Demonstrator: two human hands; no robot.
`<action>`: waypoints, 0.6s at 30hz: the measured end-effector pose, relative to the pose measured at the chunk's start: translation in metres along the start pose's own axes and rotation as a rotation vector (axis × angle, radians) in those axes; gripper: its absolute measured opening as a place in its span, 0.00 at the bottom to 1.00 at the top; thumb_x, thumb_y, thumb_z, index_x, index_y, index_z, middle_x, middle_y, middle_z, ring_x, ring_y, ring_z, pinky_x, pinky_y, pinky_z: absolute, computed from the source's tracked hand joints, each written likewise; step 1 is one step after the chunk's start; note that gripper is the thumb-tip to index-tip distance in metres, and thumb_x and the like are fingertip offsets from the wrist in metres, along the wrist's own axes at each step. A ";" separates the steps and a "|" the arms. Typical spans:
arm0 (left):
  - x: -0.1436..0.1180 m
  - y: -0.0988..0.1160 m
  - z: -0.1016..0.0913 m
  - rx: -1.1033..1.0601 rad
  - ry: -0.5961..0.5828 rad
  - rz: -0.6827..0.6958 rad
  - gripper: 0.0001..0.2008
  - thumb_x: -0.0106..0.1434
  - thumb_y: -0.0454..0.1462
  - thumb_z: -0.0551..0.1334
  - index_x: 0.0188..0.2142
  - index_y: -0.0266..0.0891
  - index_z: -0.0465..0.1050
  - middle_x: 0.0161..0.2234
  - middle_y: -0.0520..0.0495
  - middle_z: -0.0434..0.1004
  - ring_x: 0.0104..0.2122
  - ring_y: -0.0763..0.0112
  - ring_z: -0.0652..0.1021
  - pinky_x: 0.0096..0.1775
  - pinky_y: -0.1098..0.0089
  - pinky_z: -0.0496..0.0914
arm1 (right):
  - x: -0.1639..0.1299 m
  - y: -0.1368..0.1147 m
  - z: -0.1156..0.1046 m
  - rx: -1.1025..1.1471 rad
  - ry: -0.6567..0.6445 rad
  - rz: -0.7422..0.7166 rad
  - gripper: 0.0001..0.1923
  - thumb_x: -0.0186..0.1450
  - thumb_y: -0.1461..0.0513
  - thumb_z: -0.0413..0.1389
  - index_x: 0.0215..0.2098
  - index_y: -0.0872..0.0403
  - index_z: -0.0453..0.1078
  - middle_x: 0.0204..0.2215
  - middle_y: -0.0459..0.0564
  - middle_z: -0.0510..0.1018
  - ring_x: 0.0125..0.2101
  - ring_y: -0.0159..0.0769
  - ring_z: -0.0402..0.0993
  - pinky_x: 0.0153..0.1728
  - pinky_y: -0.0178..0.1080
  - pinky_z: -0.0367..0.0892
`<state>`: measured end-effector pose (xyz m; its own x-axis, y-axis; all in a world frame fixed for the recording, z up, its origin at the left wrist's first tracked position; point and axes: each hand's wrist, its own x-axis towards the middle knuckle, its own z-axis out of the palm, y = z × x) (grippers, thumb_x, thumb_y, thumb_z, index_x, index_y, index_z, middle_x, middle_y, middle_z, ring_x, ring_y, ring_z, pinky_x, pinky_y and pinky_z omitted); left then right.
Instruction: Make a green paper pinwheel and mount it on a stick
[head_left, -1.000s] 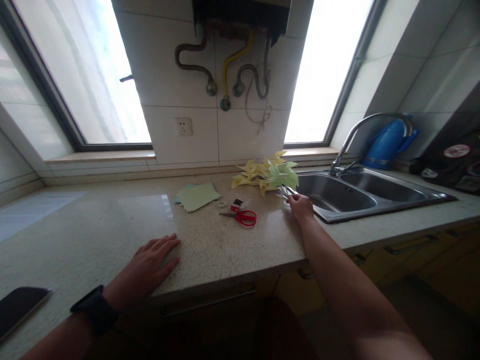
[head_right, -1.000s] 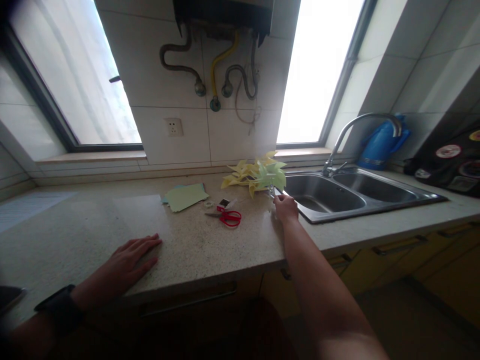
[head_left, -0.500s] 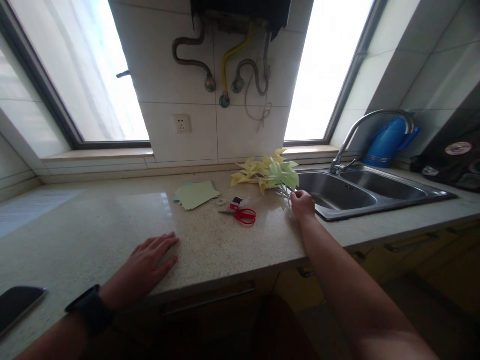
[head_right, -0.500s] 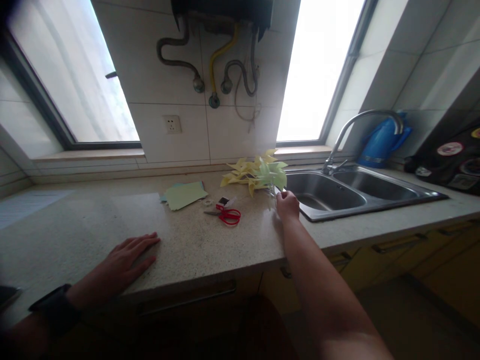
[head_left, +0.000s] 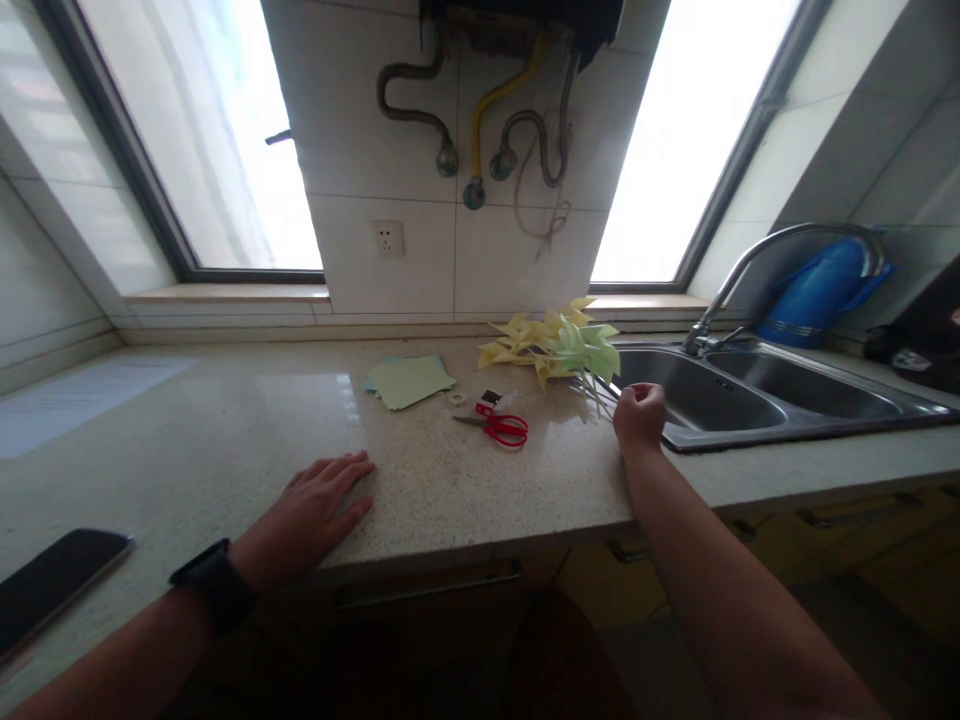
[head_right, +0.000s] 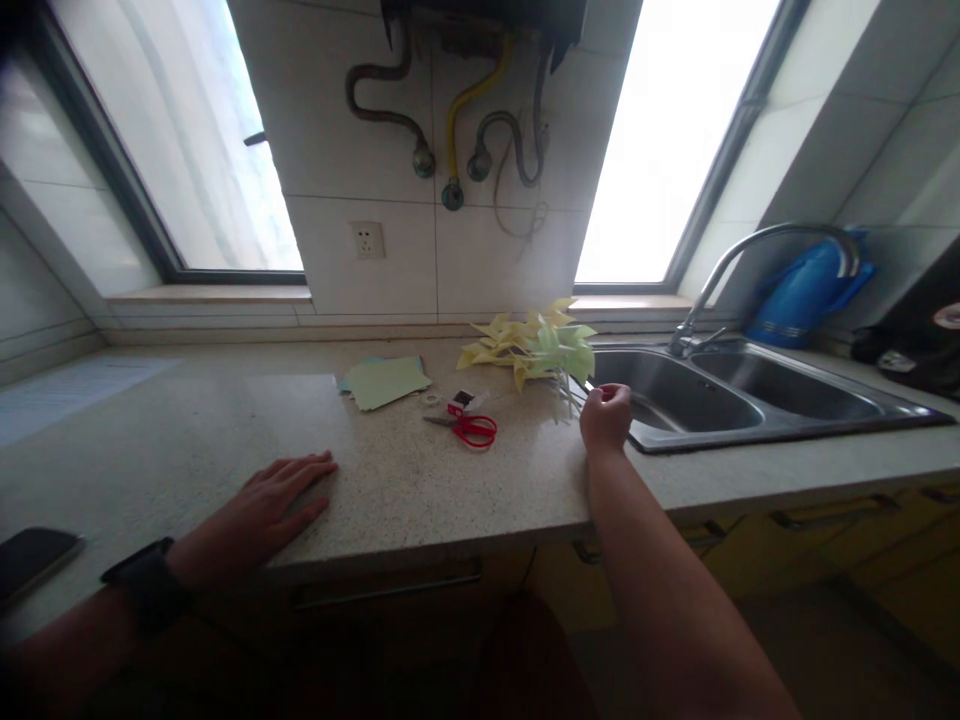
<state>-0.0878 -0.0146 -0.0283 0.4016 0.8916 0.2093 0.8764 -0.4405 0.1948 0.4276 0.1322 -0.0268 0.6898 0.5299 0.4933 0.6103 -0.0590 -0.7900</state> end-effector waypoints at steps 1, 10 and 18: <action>0.000 0.001 0.000 0.000 0.001 -0.003 0.26 0.72 0.50 0.53 0.63 0.43 0.65 0.65 0.40 0.67 0.63 0.52 0.68 0.61 0.49 0.63 | -0.002 -0.001 -0.001 0.008 -0.004 -0.024 0.18 0.71 0.56 0.58 0.56 0.55 0.68 0.53 0.54 0.74 0.47 0.43 0.75 0.46 0.50 0.74; -0.001 0.009 -0.005 0.005 0.003 -0.017 0.25 0.72 0.49 0.53 0.62 0.42 0.66 0.65 0.39 0.67 0.62 0.51 0.68 0.61 0.47 0.62 | -0.033 -0.021 -0.014 0.104 -0.114 -0.339 0.13 0.70 0.56 0.58 0.48 0.56 0.70 0.41 0.50 0.77 0.37 0.36 0.76 0.39 0.44 0.74; 0.001 0.008 -0.008 -0.024 0.004 -0.011 0.24 0.71 0.49 0.54 0.62 0.45 0.65 0.64 0.41 0.67 0.61 0.50 0.68 0.60 0.48 0.62 | -0.073 -0.077 -0.017 0.132 -0.258 -0.718 0.10 0.64 0.57 0.54 0.42 0.51 0.67 0.26 0.46 0.73 0.24 0.37 0.70 0.28 0.40 0.66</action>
<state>-0.0831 -0.0182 -0.0193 0.3905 0.8960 0.2112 0.8741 -0.4329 0.2204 0.3367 0.0833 0.0042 0.0204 0.5816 0.8132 0.8108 0.4663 -0.3538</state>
